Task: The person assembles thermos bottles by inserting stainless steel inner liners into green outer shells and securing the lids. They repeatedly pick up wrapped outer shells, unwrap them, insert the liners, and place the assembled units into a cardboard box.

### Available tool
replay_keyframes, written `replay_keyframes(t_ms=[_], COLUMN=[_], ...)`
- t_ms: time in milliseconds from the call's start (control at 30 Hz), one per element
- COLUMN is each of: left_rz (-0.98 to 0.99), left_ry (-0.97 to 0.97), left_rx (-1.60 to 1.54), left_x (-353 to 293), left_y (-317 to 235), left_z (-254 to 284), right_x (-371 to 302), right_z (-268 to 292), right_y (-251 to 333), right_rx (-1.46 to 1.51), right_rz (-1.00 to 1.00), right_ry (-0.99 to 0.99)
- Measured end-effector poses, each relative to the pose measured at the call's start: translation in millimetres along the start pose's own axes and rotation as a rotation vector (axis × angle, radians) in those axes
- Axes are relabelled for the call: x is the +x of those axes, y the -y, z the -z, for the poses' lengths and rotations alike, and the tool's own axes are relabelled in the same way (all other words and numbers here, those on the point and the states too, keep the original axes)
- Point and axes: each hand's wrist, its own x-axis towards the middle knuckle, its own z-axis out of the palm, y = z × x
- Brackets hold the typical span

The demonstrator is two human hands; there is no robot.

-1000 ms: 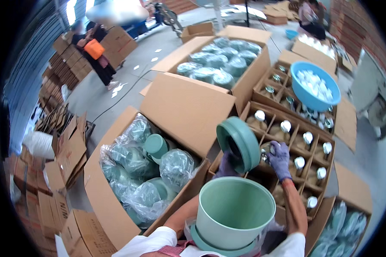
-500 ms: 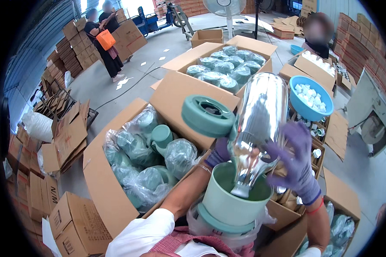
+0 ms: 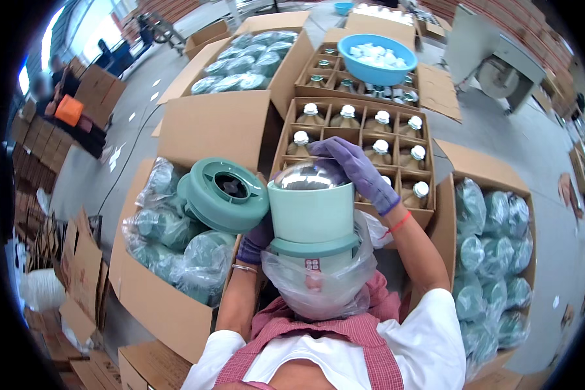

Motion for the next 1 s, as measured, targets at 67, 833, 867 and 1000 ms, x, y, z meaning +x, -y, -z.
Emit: replay_keyframes(t_ms=[67,833,867,1000], left_rz=[0.133,0.446,0.458,0.386], left_ry=[0.125,-0.330,-0.304,-0.233], left_rx=[-0.289,-0.626,-0.564,-0.495], left_x=[4,110,113,116], left_y=[7,11,10,2], left_z=[0,41,41,44], right_x=[-4,32,32,23], right_z=[-1,16,11,6], right_y=[4,3,2,-1], right_rx=[-0.112,-0.075,-0.154,-0.324], right_rz=[0.017,-0.295,-0.264,-0.068], right_ry=[0.030,0.663,0.623,0.216])
